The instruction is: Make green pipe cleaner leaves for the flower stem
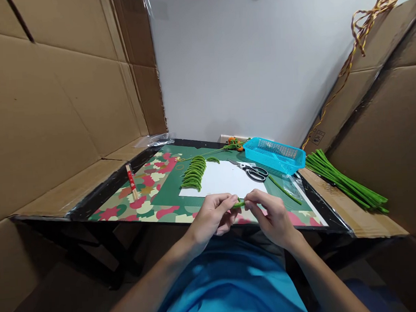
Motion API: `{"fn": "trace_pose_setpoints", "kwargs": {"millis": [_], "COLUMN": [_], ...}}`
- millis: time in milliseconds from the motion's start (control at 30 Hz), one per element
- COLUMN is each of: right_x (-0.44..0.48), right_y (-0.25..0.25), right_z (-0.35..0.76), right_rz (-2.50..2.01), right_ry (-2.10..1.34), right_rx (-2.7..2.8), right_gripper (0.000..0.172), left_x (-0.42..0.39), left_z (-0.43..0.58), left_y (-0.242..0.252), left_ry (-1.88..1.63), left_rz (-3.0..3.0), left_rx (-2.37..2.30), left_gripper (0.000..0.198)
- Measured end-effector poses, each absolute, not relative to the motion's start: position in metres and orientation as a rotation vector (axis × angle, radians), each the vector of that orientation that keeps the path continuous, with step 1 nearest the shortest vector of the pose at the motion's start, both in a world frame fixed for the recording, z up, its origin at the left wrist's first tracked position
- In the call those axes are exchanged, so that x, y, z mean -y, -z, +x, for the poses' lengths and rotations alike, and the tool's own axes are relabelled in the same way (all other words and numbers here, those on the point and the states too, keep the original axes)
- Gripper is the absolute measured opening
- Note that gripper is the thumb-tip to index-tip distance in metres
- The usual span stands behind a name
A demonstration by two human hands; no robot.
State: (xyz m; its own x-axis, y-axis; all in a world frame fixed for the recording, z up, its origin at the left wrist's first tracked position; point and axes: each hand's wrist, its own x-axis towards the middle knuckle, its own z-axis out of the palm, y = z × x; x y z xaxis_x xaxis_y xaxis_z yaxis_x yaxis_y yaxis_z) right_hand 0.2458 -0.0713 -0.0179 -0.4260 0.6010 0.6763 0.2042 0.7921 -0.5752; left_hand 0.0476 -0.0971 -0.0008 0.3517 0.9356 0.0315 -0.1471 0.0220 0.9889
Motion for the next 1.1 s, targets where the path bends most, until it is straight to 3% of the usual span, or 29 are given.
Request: {"fn": "trace_pose_setpoints", "kwargs": {"millis": [167, 500, 833, 933, 1100], "right_x": [0.064, 0.065, 0.066, 0.071, 0.075], "right_y": [0.022, 0.018, 0.023, 0.019, 0.008], "right_z": [0.247, 0.247, 0.246, 0.243, 0.238], "right_rz": [-0.482, -0.479, -0.516, -0.551, -0.747], "right_ry": [-0.316, -0.299, -0.253, -0.372, -0.923], "right_rx": [2.100, 2.104, 2.123, 2.063, 1.914], "right_gripper": [0.014, 0.013, 0.011, 0.016, 0.036], "left_x": [0.096, 0.098, 0.106, 0.113, 0.118], "left_z": [0.042, 0.039, 0.048, 0.050, 0.049], "left_y": [0.000, -0.002, -0.001, -0.010, -0.007], "left_ry": [-0.817, -0.774, -1.010, -1.087, -1.064], "left_rz": [1.123, 0.994, 1.403, 1.616, 2.379], "left_rx": [-0.734, -0.613, -0.840, -0.955, -1.230], "left_gripper": [0.044, 0.039, 0.036, 0.031, 0.020]}}
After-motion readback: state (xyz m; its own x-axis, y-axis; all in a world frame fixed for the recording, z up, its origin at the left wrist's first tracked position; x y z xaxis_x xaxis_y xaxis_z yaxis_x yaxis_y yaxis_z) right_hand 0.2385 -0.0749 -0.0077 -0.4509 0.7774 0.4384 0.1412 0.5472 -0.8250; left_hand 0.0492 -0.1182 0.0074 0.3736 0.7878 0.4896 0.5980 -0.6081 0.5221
